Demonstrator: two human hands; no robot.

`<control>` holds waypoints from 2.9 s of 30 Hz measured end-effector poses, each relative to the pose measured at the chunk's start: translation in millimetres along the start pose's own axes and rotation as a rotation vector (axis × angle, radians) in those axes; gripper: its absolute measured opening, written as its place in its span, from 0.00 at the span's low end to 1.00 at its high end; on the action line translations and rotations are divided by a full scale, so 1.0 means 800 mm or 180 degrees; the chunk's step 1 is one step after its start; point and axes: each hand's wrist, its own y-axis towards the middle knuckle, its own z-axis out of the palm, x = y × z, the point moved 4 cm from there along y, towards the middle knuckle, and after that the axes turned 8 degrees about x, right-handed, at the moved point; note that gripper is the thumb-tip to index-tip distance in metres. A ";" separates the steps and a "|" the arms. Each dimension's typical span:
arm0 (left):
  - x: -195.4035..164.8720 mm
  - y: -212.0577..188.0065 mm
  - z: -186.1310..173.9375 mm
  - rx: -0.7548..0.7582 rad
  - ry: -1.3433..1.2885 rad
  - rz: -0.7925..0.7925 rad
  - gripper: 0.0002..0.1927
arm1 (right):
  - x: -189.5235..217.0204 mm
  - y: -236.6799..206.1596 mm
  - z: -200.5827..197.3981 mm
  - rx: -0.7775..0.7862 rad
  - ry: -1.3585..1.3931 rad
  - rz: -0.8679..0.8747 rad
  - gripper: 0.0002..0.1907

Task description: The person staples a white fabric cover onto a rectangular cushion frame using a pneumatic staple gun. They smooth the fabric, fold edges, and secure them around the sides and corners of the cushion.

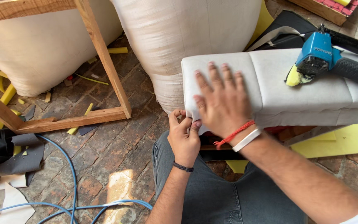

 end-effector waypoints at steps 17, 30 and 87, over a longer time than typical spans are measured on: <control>0.028 0.019 0.032 0.0124 -0.0477 0.0105 0.12 | -0.223 -0.104 -0.063 -0.0869 0.0708 0.1264 0.45; 0.036 0.022 0.029 0.0047 -0.0794 0.0107 0.13 | -0.278 -0.101 -0.051 0.1859 -0.0114 0.1668 0.40; -0.107 0.147 0.085 0.2216 0.3072 0.1310 0.32 | -0.054 -0.203 0.039 -0.0569 0.2258 0.0358 0.29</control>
